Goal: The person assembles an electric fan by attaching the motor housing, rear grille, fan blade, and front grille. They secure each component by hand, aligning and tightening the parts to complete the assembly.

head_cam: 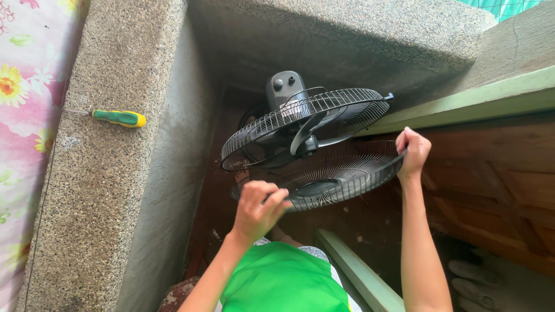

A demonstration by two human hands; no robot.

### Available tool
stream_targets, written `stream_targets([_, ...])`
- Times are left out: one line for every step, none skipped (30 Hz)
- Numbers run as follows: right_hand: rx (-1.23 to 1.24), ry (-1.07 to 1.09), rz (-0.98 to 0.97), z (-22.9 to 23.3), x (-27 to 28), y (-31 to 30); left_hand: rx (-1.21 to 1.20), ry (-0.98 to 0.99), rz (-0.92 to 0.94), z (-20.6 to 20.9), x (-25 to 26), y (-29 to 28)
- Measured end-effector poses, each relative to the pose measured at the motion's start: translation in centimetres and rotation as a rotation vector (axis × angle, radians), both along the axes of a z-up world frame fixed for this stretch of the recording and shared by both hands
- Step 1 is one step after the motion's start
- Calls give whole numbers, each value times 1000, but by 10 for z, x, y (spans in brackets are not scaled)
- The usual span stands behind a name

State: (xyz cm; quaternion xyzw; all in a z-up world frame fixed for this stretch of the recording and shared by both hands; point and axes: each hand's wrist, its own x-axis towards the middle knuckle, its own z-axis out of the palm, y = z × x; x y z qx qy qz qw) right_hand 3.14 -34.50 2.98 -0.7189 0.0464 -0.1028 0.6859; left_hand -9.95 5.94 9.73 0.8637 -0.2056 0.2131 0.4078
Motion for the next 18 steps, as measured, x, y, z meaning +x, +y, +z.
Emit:
stream_targets([-11,26,-49,0,5,4,23,-12,41,2,3,2])
stream_targets([-20,53,-98,-1,10,10,32,-11,100,4,6,3])
stream_targets([8,35,-109,-3,16,16,41,-11,159,6,9,4])
stream_targets([36,16,-119,-4,23,22,48,-12,218,9,13,5])
stream_targets([64,-3,-130,-6,30,26,29,-21,255,12,18,6])
stream_targets([81,-18,-149,-7,37,30,10,-30,293,14,23,7])
stream_targets([98,-33,-169,-9,44,35,-9,-40,330,17,29,9])
stream_targets([115,-46,-188,-10,49,39,-19,-40,349,19,34,11])
stream_targets([57,-48,-229,-11,54,42,-28,-40,367,21,39,14])
stream_targets([-1,-49,-268,-11,58,44,-37,-40,387,22,43,15])
stream_targets([-60,-50,-308,-11,62,46,-70,-6,371,22,47,17])
stream_targets([-55,-49,-330,-10,66,49,-102,28,356,22,51,17])
stream_targets([-50,-47,-352,-9,69,51,-135,61,341,22,54,18])
stream_targets([-46,-46,-374,-8,72,53,-212,103,350,21,57,18])
stream_targets([-88,-52,-381,-6,75,55,-288,144,359,19,60,17])
stream_targets([-130,-56,-389,-4,77,56,-365,187,366,18,62,16])
stream_targets([-173,-60,-396,-3,79,57,-358,192,385,16,63,16])
stream_targets([-176,-63,-370,-2,81,58,-351,198,404,14,64,15])
